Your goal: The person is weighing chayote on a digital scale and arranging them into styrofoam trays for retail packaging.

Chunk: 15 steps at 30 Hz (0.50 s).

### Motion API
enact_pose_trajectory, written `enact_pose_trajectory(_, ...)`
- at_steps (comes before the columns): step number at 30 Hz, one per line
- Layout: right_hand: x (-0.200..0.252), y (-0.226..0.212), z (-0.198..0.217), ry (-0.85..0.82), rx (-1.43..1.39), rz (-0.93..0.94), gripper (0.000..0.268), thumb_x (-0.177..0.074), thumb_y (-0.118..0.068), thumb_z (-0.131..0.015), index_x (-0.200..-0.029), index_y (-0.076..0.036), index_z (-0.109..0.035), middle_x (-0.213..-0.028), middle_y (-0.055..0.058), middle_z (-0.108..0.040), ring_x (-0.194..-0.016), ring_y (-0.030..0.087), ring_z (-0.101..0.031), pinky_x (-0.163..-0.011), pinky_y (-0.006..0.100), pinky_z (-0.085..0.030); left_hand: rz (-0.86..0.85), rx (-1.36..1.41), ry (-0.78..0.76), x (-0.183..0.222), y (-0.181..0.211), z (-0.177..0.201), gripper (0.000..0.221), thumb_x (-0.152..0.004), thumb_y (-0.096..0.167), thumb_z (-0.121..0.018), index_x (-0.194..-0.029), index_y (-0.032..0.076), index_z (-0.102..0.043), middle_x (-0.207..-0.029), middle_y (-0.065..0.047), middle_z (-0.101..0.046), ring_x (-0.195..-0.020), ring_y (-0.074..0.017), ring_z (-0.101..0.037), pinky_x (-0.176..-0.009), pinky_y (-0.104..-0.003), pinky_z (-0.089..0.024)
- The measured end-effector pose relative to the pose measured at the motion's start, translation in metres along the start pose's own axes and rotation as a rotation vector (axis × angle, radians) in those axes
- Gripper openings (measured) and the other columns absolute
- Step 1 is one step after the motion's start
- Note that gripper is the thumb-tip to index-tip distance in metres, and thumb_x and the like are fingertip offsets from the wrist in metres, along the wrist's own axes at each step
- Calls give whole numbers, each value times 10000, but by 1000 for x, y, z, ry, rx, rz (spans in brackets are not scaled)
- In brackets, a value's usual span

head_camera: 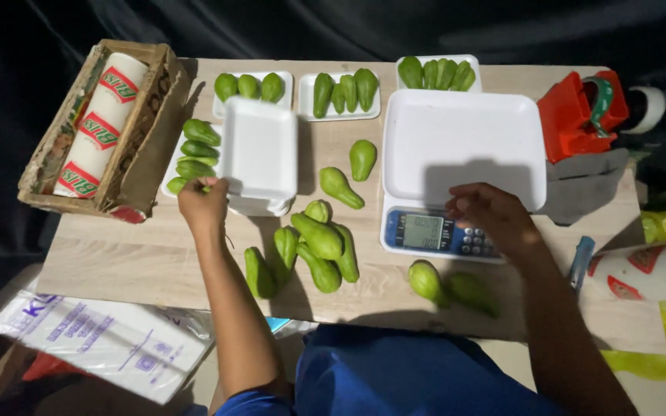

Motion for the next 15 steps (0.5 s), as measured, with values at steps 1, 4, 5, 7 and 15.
enact_pose_trajectory(1,-4,9,0,10,-2,0,387,-1018,-188,-631,-1319,56,-642,-1008,235,-710,-1014,318,-702,-923,471,-579,-6,2,-8,15,23,5,132,-718,165,-769,-844,133,-742,-708,-74,-681,-566,-178,-659,-601,-330,-546)
enact_pose_trajectory(4,-8,20,3,48,-99,41,455,-1025,-255,-634,-1379,26,-585,-1076,148,-672,-928,201,-688,-828,372,-598,-80,222,-332,62,79,-8,134,-811,43,-721,-945,42,-718,-786,-109,-629,-521,-123,-562,-448,-244,-450)
enact_pose_trajectory(5,-6,14,4,63,-91,41,488,-1025,-268,-633,-1417,9,-544,-1147,177,-647,-940,242,-690,-812,404,-606,-143,203,-471,77,89,-22,153,-798,30,-742,-951,37,-739,-824,-144,-658,-580,-152,-576,-487,-275,-468)
enact_pose_trajectory(7,-8,17,12,90,-83,41,525,-1024,-280,-631,-1455,-9,-502,-1217,206,-621,-952,283,-691,-796,435,-614,-212,186,-620,106,112,-42,172,-786,18,-762,-957,32,-760,-862,-179,-687,-638,-181,-590,-525,-307,-485)
enact_pose_trajectory(15,-17,39,75,311,58,4,279,-979,-167,-610,-1192,5,-658,-757,196,-628,-517,255,-638,-419,337,-555,-105,381,-805,163,138,-146,247,-829,113,-767,-1051,26,-706,-841,-131,-646,-589,-167,-612,-516,-329,-519)
Point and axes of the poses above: each hand's wrist, its own x-axis away from the middle knuckle, its own z-axis out of the back of the hand, y = z × x, the point moved 4 cm from there along -x, towards the middle knuckle
